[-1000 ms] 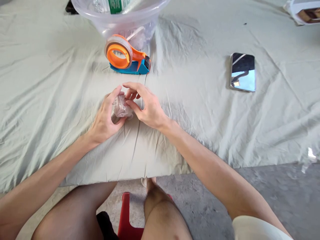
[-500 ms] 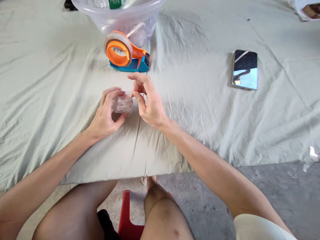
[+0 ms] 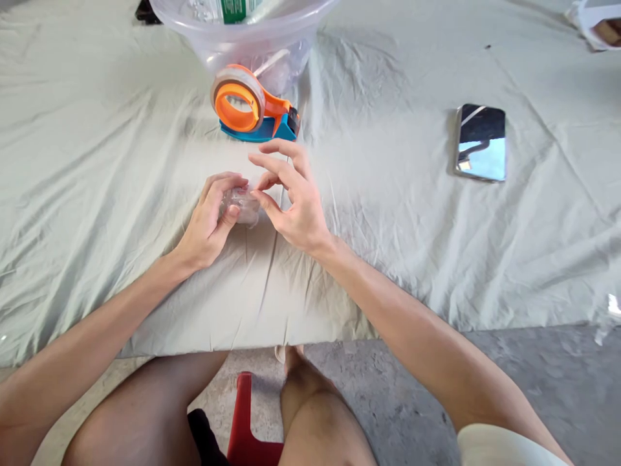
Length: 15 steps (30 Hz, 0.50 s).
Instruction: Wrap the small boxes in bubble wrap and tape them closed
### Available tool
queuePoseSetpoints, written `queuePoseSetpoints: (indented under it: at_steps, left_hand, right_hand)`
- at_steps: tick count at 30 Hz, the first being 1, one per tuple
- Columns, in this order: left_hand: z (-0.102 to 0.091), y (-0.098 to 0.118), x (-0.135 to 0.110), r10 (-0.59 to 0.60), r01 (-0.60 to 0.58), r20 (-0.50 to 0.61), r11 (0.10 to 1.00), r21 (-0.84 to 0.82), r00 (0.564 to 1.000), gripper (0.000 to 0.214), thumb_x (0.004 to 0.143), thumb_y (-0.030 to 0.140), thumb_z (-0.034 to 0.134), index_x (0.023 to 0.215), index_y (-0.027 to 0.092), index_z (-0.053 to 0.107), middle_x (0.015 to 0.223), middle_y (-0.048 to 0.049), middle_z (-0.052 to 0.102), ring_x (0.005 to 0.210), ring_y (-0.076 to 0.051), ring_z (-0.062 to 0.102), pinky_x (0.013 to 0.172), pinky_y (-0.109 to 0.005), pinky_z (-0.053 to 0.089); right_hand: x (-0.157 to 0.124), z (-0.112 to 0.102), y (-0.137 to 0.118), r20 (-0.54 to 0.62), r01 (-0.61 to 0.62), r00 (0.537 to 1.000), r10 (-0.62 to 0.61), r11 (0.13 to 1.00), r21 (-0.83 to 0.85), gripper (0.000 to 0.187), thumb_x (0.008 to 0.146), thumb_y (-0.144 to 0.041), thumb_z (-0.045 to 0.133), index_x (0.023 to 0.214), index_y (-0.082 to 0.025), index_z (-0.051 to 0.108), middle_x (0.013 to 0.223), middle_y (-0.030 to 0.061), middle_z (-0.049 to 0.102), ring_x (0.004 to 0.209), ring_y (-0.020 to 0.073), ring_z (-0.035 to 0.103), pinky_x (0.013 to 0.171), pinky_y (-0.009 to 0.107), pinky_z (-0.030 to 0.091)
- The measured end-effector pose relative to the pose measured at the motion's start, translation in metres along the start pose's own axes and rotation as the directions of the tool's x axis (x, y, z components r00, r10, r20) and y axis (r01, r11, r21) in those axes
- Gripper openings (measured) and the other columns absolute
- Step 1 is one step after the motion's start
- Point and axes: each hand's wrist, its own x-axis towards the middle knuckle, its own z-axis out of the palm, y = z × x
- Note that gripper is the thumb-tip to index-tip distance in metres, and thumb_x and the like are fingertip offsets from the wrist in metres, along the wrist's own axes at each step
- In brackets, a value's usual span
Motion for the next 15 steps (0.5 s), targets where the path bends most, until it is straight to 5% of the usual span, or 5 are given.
queuePoseSetpoints:
  at_steps: [7,15]
  left_hand:
    - [-0.0028,0.0059,0.0009,-0.102,0.100,-0.022,0.993,-0.063,0.995,0.042,0.118,0.059,0.057,0.145,0.027,0.062,0.143,-0.0124,0.069,0.131,-0.026,0.070,0.108,-0.043,0.064]
    - [-0.0012,0.0000,0.0006,-0.167,0.159,-0.069,0.981,-0.114,0.984,0.043,0.118,0.061,0.056,0.143,0.027,0.063,0.138,-0.0115,0.071,0.120,-0.023,0.072,0.098,-0.039,0.064]
  right_hand:
    - [0.0054,-0.0037,-0.0069,-0.018,0.046,0.999,-0.047,0.995,-0.092,0.004,0.107,-0.027,0.074,0.104,-0.027,0.076,0.130,0.0085,0.075,0.119,0.0266,0.076,0.097,0.048,0.067]
    - [0.0045,0.0009,-0.0088,-0.025,0.093,0.995,-0.098,0.987,-0.134,0.011,0.116,-0.028,0.059,0.107,-0.030,0.064,0.098,0.0009,0.078,0.088,0.0203,0.076,0.080,0.041,0.065]
